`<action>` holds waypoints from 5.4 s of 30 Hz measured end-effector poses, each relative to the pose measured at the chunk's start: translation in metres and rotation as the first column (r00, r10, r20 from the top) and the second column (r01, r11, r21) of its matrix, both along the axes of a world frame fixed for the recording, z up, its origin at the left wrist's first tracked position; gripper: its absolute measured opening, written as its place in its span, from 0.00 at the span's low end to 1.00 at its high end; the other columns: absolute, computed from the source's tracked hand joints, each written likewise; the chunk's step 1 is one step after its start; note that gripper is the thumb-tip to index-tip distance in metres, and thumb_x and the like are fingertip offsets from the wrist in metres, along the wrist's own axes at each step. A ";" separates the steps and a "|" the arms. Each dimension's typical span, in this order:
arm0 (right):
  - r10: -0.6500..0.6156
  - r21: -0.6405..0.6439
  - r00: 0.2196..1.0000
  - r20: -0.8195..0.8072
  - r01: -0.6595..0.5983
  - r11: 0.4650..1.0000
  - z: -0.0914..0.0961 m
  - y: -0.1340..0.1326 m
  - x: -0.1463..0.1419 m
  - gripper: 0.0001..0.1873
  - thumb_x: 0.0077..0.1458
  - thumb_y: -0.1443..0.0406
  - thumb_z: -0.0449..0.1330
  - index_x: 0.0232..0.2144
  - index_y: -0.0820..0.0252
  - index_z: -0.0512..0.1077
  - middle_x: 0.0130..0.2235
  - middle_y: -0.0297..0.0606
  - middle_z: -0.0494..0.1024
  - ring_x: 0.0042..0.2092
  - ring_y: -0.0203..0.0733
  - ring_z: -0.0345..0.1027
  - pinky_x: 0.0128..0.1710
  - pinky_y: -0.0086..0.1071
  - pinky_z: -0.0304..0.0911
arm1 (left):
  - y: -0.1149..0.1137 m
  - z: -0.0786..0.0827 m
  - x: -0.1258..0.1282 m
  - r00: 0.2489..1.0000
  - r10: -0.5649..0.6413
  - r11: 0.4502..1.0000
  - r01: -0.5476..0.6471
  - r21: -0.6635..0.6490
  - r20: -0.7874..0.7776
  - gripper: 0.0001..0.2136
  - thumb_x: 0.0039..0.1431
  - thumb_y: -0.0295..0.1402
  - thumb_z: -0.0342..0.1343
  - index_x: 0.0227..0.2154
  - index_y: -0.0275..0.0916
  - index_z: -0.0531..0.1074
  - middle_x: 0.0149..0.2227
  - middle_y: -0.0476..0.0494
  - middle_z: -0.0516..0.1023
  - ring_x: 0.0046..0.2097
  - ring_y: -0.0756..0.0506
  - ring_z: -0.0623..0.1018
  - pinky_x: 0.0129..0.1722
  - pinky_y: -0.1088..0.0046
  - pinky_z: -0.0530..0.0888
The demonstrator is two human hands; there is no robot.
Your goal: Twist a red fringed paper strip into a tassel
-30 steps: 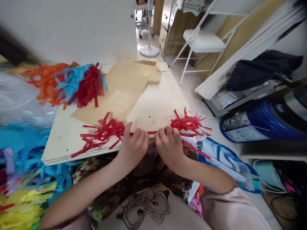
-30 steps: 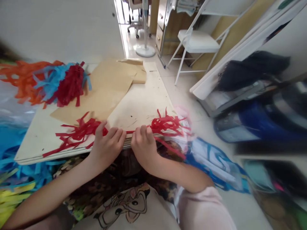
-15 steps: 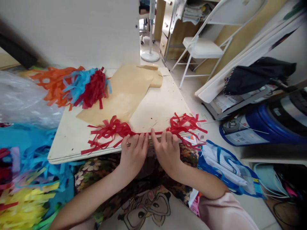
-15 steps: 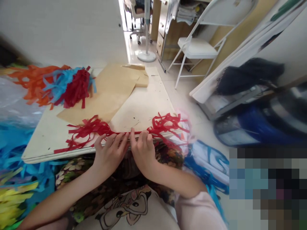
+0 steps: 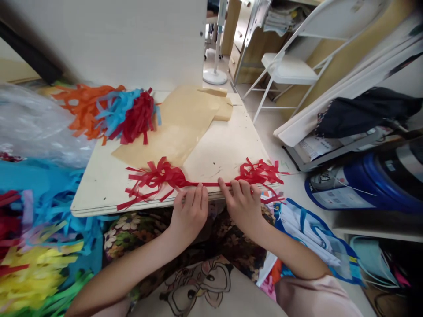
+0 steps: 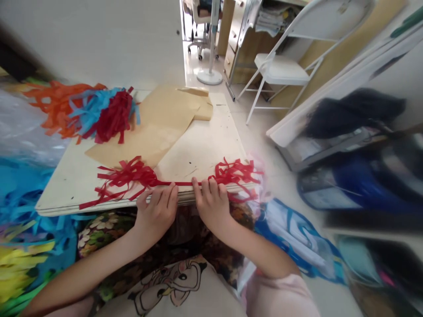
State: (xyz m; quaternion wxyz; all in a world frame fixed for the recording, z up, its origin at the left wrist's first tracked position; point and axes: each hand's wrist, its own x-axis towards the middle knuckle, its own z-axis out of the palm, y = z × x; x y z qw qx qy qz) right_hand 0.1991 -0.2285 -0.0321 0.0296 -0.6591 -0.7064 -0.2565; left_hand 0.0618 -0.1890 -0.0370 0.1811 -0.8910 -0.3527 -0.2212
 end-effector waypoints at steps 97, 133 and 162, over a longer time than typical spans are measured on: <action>-0.369 -0.096 -0.154 -0.917 -0.812 0.575 0.049 -0.015 -0.012 0.09 0.37 0.65 0.61 0.21 0.65 0.65 0.22 0.28 0.66 0.27 0.29 0.59 0.29 0.26 0.56 | 0.005 0.032 -0.042 0.543 0.422 -0.449 0.821 -0.353 0.726 0.12 0.36 0.29 0.61 0.28 0.37 0.72 0.23 0.49 0.73 0.26 0.53 0.71 0.25 0.80 0.65; -0.154 -0.014 -0.253 -0.955 -0.482 0.876 0.051 -0.017 -0.030 0.10 0.37 0.61 0.60 0.21 0.65 0.69 0.21 0.30 0.67 0.24 0.28 0.57 0.26 0.25 0.53 | 0.000 0.038 -0.036 0.464 0.488 -0.184 0.883 -0.432 0.740 0.10 0.37 0.33 0.61 0.21 0.33 0.68 0.22 0.52 0.67 0.25 0.56 0.65 0.25 0.83 0.60; 0.135 0.033 0.148 -0.980 -0.546 0.837 0.036 -0.021 -0.028 0.08 0.46 0.65 0.53 0.19 0.63 0.63 0.21 0.32 0.66 0.25 0.30 0.58 0.25 0.24 0.56 | 0.011 0.028 -0.038 0.490 0.254 -0.145 0.872 -0.468 0.834 0.08 0.38 0.31 0.59 0.22 0.36 0.64 0.38 0.47 0.58 0.34 0.53 0.63 0.31 0.80 0.62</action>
